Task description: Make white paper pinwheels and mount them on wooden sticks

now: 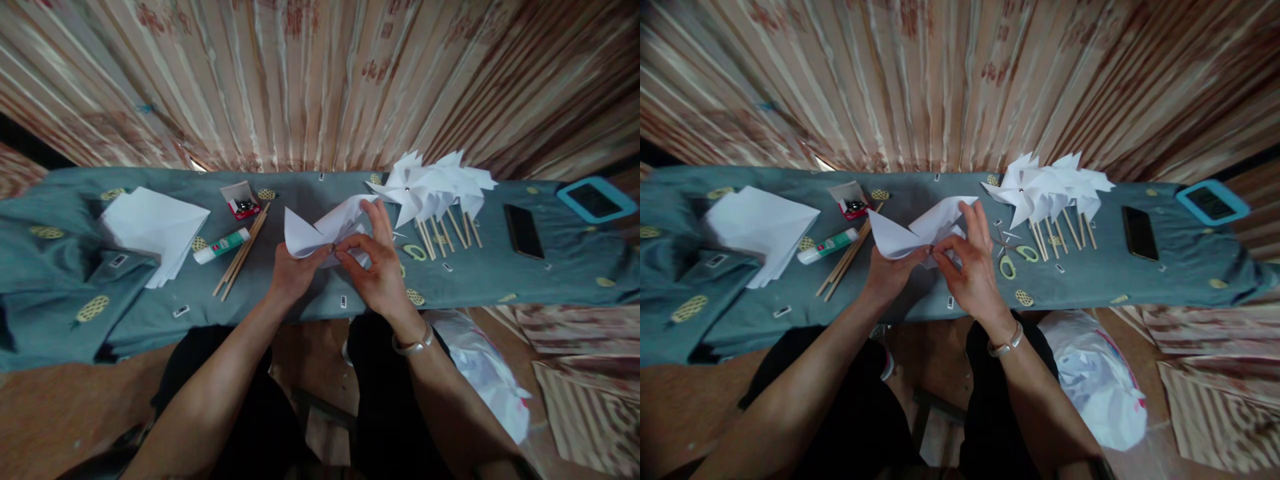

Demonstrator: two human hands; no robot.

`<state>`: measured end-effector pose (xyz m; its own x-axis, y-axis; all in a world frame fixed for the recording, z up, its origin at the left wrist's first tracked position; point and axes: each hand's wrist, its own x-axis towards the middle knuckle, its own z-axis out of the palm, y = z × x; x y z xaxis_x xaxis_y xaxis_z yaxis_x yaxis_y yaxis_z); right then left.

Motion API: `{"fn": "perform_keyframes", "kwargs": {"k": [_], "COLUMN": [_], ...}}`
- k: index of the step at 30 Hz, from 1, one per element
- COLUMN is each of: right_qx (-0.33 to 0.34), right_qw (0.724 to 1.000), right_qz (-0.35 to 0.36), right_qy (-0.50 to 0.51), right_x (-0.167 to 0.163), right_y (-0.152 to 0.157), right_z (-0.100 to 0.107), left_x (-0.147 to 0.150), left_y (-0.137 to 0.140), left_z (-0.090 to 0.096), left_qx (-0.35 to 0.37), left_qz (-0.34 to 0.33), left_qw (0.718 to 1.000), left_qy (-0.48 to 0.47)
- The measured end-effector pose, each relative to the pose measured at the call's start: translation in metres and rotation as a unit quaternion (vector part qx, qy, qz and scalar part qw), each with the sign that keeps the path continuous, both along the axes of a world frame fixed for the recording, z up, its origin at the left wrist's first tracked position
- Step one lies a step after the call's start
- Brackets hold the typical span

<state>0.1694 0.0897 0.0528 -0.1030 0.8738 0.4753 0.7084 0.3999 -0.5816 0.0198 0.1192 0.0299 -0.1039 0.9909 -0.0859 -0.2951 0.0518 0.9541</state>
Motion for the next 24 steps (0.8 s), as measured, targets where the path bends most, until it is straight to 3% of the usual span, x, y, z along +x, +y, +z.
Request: {"fn": "perform_keyframes", "kwargs": {"k": [7,24], "right_qx": [-0.02,-0.065], "right_qw": [1.0,0.995], "right_qz": [0.013,0.025], "right_qy": [0.009,0.067], "right_x": [0.0029,0.0068], "right_y": [0.0028,0.005], "right_z": [-0.0024,-0.0024], "left_x": [-0.0029,-0.0043], "left_y": [0.0003,-0.001], "left_z": [0.0068,-0.0006], "left_qx": [-0.014,-0.006], "left_qz": [-0.004,-0.027], "left_qw": [1.0,0.999], "left_qy": [-0.003,0.02]}}
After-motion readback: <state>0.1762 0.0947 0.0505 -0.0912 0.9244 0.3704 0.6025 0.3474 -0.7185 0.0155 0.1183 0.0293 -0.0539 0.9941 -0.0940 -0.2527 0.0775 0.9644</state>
